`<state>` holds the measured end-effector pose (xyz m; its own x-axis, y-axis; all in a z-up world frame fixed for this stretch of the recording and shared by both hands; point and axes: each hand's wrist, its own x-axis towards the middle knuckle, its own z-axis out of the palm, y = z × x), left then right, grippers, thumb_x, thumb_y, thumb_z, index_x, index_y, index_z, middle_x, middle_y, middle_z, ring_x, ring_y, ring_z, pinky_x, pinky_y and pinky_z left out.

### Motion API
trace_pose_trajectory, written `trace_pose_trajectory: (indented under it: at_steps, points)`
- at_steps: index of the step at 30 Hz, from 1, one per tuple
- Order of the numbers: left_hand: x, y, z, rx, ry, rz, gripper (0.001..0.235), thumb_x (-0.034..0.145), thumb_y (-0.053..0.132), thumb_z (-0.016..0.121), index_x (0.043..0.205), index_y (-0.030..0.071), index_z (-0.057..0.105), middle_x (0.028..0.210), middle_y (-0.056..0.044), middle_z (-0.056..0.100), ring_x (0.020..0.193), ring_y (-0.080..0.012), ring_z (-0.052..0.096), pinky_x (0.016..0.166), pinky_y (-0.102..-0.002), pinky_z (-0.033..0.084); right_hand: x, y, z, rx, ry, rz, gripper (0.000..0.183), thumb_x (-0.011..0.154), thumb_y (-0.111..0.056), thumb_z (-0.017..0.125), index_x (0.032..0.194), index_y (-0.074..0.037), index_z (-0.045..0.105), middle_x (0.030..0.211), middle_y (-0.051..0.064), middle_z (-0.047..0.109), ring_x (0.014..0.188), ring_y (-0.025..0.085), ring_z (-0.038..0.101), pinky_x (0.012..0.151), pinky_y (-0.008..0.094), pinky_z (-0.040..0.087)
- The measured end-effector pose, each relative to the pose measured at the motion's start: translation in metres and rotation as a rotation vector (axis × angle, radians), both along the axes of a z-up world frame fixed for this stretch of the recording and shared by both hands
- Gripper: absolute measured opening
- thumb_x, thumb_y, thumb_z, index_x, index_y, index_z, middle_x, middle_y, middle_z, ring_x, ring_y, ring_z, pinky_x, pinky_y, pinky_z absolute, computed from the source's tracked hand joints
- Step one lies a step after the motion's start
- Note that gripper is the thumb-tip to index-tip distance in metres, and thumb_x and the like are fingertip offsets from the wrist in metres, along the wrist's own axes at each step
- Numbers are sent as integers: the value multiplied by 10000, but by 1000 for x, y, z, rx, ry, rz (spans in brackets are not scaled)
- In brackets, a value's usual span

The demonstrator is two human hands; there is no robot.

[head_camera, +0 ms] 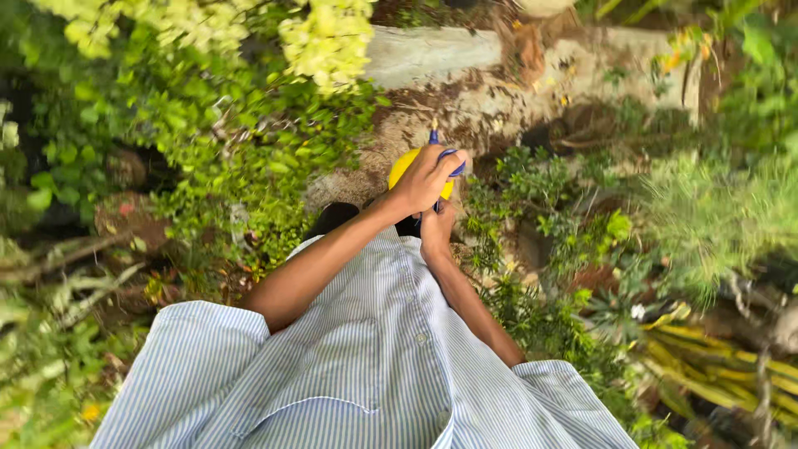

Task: The person walks through a garden while holding a yellow and blue handheld sprayer, spraying water onto various potted plants and ground areas. The person moves along a paved path, adjusting the sprayer nozzle and direction to cover different plant clusters.

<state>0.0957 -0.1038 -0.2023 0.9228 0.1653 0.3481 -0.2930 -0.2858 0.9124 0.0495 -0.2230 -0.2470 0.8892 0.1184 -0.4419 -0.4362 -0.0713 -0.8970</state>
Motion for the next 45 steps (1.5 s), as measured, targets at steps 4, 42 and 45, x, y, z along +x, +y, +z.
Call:
trace_pose_trajectory:
  at_steps: [4,42,45]
  points:
    - [-46,68,26,-253,229,232,417,1078,379,508,1055,-5,671,896,-130,570,801,-228,545,725,-365,449,-4,55,13,-15,-18,297,205,898,-90,613,716,4,619,660,35,612,594,112,522,552,298,391]
    - [-263,146,41,-808,262,880,425,982,428,532,829,44,632,694,-49,536,621,-158,509,592,-363,421,-137,138,21,-436,-2,1016,278,884,-189,656,707,25,658,612,59,621,533,137,538,520,314,399]
    - [-258,138,49,-628,346,822,515,1004,448,538,736,7,549,656,-107,493,617,-208,477,605,-385,389,-133,130,23,-246,-72,1008,131,787,-73,617,755,46,663,665,64,644,581,131,545,542,321,410]
